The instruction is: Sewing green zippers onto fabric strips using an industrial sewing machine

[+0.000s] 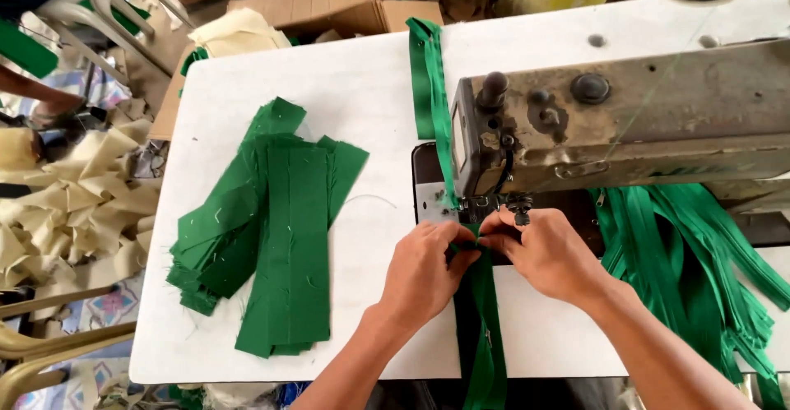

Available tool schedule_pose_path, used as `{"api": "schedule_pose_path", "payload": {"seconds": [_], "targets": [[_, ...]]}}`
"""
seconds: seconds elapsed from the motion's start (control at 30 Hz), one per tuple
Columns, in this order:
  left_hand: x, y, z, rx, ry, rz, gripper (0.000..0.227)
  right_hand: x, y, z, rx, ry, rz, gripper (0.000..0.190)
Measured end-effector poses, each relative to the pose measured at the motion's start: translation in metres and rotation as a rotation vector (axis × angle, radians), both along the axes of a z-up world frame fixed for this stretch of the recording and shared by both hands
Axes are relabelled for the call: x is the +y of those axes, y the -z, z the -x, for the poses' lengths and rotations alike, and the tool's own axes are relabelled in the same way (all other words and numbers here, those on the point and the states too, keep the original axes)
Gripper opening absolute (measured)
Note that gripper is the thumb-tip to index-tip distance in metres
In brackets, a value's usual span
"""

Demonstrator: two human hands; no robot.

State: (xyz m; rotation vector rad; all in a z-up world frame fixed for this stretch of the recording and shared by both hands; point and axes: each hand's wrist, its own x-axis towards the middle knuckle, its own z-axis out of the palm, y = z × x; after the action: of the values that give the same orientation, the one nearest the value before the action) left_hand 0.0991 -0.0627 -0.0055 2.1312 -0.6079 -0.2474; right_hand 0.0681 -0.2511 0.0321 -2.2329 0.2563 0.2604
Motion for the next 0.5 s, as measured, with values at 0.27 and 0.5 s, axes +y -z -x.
{"api": "schedule_pose_path", "payload": {"seconds": [0.27, 0.5], "targets": [[0.011, -0.04, 0.012, 0.357, -0.02, 0.215, 0.036, -0.002, 0.0, 0.018, -0.023, 0.01, -0.249, 0.008], [0.014, -0.079, 0.024, 0.755, -0.125, 0.412, 0.021, 0.06, -0.023, 0.111, 0.327, 0.388, 0.094, 0.047]]}}
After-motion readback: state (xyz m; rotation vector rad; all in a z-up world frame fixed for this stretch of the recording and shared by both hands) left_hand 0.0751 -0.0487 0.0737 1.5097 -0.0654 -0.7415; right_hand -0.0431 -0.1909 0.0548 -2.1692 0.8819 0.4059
